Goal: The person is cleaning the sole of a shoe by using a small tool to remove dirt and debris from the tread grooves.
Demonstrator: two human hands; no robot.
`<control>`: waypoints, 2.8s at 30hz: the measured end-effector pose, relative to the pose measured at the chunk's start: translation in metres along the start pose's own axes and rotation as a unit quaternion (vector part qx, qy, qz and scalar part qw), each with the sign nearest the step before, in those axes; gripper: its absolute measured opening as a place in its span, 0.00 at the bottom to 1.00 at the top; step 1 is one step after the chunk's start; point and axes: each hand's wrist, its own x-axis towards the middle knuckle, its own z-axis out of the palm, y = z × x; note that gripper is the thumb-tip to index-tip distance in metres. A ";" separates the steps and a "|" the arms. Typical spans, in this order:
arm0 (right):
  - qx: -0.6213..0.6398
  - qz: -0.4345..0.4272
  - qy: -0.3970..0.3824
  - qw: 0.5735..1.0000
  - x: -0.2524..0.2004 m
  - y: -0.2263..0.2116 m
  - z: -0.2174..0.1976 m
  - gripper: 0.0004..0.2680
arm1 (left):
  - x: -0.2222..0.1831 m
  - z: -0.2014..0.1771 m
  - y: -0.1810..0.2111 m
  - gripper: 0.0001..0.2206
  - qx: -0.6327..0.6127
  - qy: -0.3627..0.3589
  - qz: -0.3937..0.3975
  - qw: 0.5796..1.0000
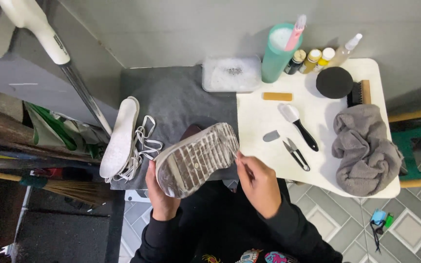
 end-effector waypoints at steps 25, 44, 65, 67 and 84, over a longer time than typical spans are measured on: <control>0.000 0.004 0.028 1.000 0.000 0.014 0.010 0.04 | 0.006 -0.003 0.001 0.24 -0.038 0.018 -0.056 0.998; 0.011 0.092 0.055 0.994 0.013 0.024 0.008 0.05 | 0.028 -0.010 0.000 0.26 -0.092 0.174 -0.183 0.963; -0.002 0.130 0.048 0.990 -0.022 0.023 0.007 0.05 | 0.058 -0.110 -0.044 0.31 -0.112 0.139 -0.177 0.968; 0.013 0.115 0.048 0.992 -0.005 0.027 0.010 0.06 | 0.059 -0.099 -0.041 0.29 -0.114 0.136 -0.166 0.970; 0.013 0.055 0.044 0.997 -0.061 0.031 0.006 0.05 | 0.051 -0.055 -0.024 0.20 -0.107 0.078 -0.156 0.979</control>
